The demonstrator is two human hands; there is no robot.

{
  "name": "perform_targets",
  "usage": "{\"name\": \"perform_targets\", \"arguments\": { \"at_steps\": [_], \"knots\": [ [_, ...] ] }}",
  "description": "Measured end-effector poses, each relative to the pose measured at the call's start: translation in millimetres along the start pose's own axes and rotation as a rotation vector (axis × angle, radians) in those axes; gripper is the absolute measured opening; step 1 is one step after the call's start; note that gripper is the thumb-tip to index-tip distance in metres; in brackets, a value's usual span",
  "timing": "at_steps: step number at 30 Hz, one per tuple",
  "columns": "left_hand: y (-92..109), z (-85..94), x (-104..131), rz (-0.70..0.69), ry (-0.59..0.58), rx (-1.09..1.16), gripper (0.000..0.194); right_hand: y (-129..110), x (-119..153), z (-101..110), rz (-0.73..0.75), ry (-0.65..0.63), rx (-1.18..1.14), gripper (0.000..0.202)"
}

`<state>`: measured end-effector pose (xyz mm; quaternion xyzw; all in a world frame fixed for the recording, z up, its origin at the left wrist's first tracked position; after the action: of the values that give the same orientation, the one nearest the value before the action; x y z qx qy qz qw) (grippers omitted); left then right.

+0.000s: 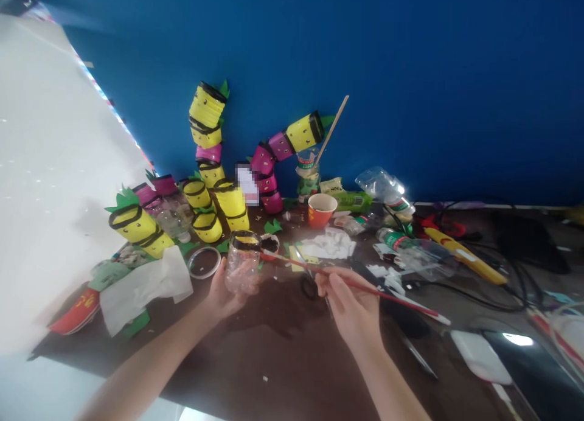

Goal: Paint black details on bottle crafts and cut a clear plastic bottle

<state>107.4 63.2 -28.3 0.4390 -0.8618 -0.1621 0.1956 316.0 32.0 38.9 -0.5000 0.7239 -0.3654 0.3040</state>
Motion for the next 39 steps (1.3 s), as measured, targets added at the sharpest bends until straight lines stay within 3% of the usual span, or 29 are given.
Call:
{"name": "perform_targets", "arguments": {
  "at_steps": [5, 14, 26, 33, 39],
  "knots": [
    [-2.2, 0.7, 0.3, 0.023, -0.012, -0.019, 0.05, 11.9, 3.5, -6.1, -0.05, -0.008, 0.006, 0.025],
    [-13.2, 4.7, 1.4, 0.196, -0.183, -0.057, 0.06, 25.1, -2.3, -3.4, -0.073, 0.007, -0.043, 0.024],
    [-15.2, 5.2, 2.9, 0.233, -0.218, -0.078, 0.06, 32.8, -2.2, -0.7, -0.093, 0.009, -0.035, 0.027],
    [-14.2, 2.4, 4.7, 0.255, -0.239, -0.033, 0.062, 28.0, -3.1, 6.4, -0.09, 0.116, -0.042, 0.031],
    [-8.4, -0.6, 2.4, 0.156, -0.14, -0.031, 0.059, 11.6, -2.2, 15.2, -0.001, 0.166, -0.029, 0.026]
  ]
}}
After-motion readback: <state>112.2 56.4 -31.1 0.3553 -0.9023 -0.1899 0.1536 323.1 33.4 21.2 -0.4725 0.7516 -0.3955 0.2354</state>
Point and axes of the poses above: each hand's wrist, its own x-axis away from the middle knuckle, its own z-axis out of the back of the hand, y = z × x, the point moved 9 cm from there along -x, towards the middle knuckle, and after that the axes turned 6 degrees about -x, right-handed, at the moved point
